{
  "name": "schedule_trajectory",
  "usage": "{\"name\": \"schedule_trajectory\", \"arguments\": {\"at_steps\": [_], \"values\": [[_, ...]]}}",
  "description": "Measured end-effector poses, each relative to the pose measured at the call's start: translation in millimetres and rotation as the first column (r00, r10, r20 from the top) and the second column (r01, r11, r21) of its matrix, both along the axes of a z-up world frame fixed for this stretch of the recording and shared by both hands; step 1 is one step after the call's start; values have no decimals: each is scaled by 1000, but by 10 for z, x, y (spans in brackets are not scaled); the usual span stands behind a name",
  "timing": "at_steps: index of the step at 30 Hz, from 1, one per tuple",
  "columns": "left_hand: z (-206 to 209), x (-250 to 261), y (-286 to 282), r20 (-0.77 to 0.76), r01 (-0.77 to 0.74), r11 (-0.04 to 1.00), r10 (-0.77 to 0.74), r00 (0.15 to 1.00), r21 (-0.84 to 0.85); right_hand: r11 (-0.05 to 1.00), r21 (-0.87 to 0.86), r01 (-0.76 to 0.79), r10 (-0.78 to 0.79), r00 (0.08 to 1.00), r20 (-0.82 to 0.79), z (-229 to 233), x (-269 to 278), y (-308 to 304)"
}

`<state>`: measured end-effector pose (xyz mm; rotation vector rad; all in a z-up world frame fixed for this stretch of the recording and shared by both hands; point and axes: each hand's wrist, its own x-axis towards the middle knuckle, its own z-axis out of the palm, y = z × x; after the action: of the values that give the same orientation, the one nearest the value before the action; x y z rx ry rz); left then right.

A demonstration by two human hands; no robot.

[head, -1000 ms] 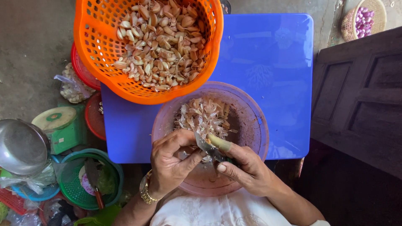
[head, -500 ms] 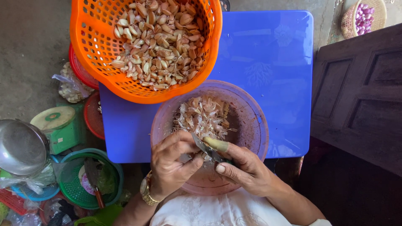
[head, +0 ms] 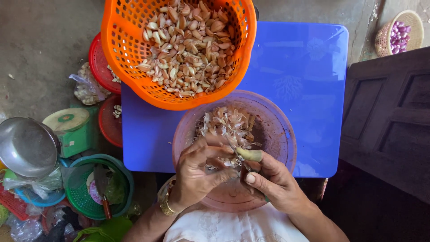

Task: Peeling garlic cloves using a small knife over a bowl

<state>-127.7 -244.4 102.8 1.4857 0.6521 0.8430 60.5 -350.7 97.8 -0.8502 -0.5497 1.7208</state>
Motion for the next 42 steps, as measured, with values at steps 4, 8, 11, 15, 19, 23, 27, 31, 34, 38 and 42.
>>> {"name": "schedule_trajectory", "arguments": {"at_steps": [4,8,11,15,19,23,27,31,34,38,42], "values": [[68,16,30,-121,-56,994,67,990,93,1000,-3,-30,30,999,15,35,-59,23],[-143,-65,-34,260,70,901,49,964,-428,993,112,-47,57,994,-91,-87,11,-49],[-244,-121,15,507,234,741,164,846,-630,995,94,-30,48,981,-190,-116,35,-101],[-172,-139,19,394,113,824,141,908,-556,998,48,-30,30,1000,9,-63,27,-29],[-182,-106,-45,297,43,887,108,949,-459,986,-53,-155,154,988,-34,62,12,52],[-185,-94,-73,180,-19,933,89,980,-360,979,-54,-199,195,979,-60,30,2,73],[-191,-87,-80,156,-48,942,105,982,-331,979,-33,-201,202,979,18,-11,21,69],[-299,-106,-124,229,-15,885,137,964,-466,986,-90,-141,141,990,-12,-22,34,55],[-149,-62,-31,265,59,892,69,962,-448,991,-68,-114,114,993,-2,-82,21,22],[-152,-61,-57,118,-34,950,74,990,-311,986,-74,-152,155,987,51,-59,-1,49],[-204,-106,-109,133,-53,851,143,981,-523,997,-69,-19,23,999,47,-103,-2,44]]}}
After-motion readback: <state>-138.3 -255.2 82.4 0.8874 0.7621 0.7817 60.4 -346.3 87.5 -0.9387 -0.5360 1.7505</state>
